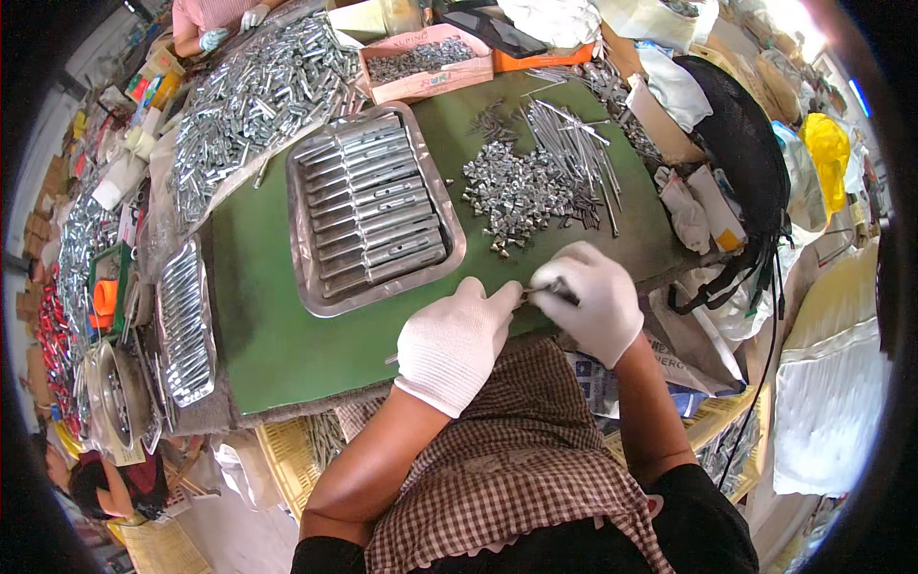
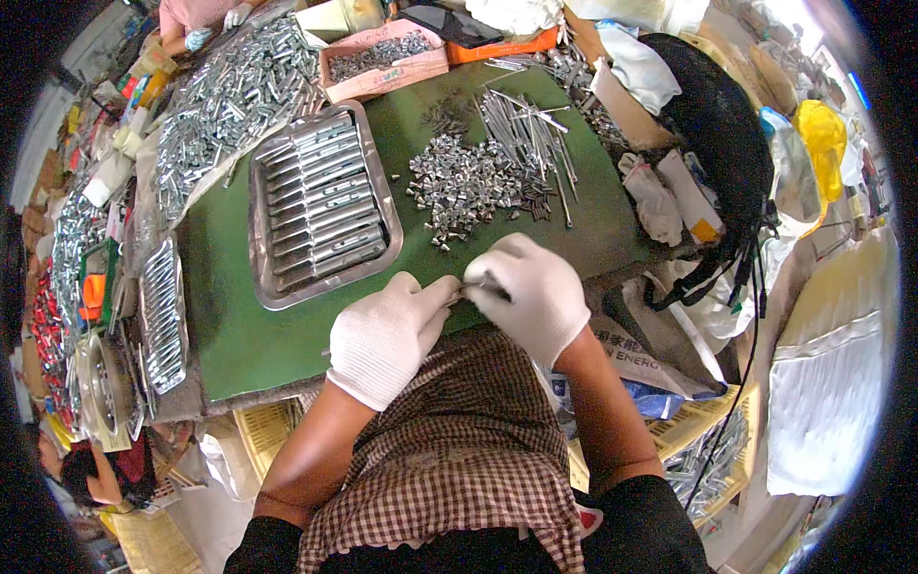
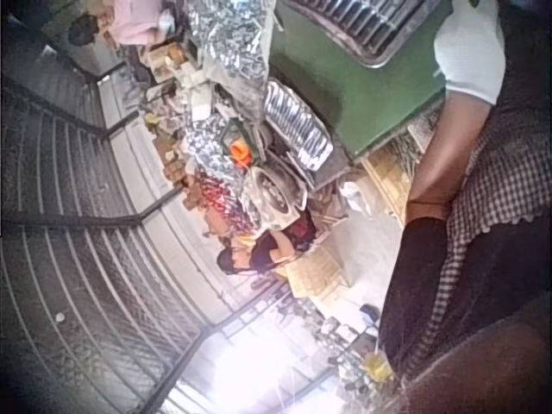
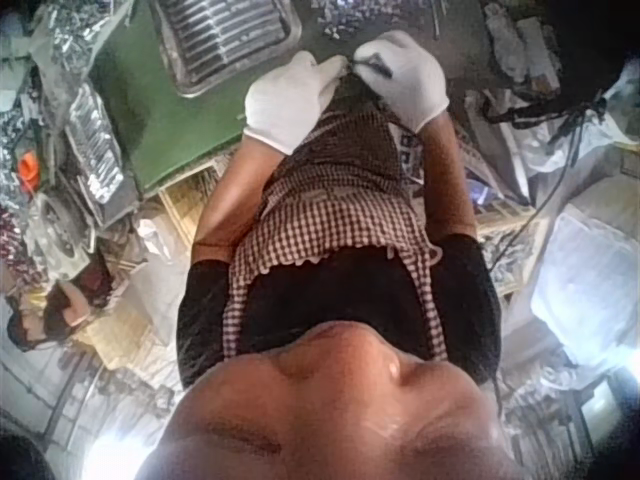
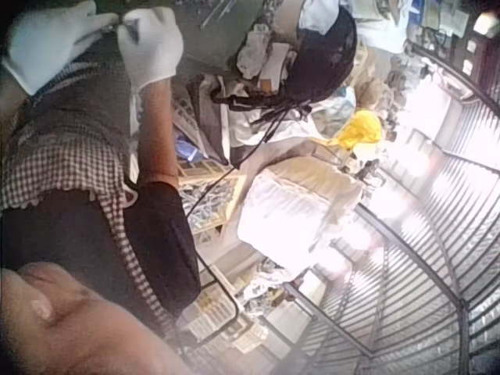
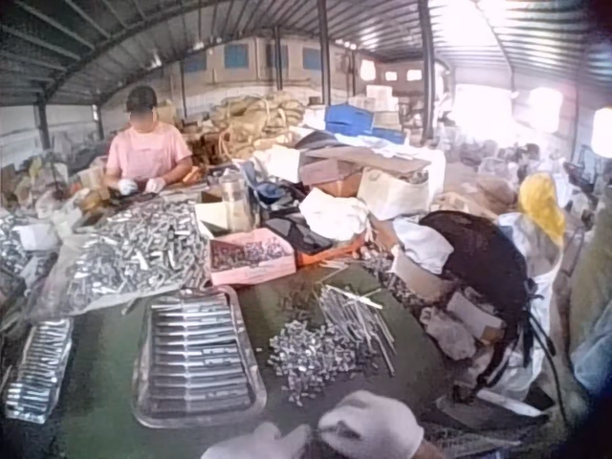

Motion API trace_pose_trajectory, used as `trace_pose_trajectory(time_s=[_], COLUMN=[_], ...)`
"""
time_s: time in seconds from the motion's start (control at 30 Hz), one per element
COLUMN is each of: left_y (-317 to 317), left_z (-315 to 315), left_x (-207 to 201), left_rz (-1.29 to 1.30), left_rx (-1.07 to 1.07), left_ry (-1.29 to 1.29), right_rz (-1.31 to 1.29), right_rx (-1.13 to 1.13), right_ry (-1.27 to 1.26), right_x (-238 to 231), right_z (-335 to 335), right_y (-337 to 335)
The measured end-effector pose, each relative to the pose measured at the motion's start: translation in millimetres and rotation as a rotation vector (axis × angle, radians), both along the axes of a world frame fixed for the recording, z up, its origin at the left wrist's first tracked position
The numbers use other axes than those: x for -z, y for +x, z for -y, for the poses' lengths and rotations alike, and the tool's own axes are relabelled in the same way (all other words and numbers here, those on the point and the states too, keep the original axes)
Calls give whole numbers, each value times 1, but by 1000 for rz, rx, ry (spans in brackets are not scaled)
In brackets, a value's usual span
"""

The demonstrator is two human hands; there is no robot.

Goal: Assembling small metal pins and springs on a workstation.

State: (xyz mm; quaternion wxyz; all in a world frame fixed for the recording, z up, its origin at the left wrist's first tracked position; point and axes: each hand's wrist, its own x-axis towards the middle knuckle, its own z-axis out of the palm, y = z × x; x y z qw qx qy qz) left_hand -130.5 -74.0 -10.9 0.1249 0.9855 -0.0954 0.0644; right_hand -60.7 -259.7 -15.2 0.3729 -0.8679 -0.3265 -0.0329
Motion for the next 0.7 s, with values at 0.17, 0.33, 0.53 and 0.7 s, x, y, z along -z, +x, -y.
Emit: trace_pose_trajectory(time_s=[0.17, 0.33, 0.53, 0.7], left_y=[-2, -3, 0, 0], left_z=[1, 3, 12, 12], left_x=[-2, -3, 0, 1], left_rz=[-2, 1, 6, -15], left_rx=[-3, -8, -13, -30], left_ry=[-33, -21, -50, -66], right_rz=[119, 109, 125, 45], right_rx=[-31, 132, 335, 384], right_ry=[-123, -61, -132, -206], right_x=[9, 8, 18, 15], right_z=[-1, 14, 16, 22], right_y=[-6, 7, 51, 42])
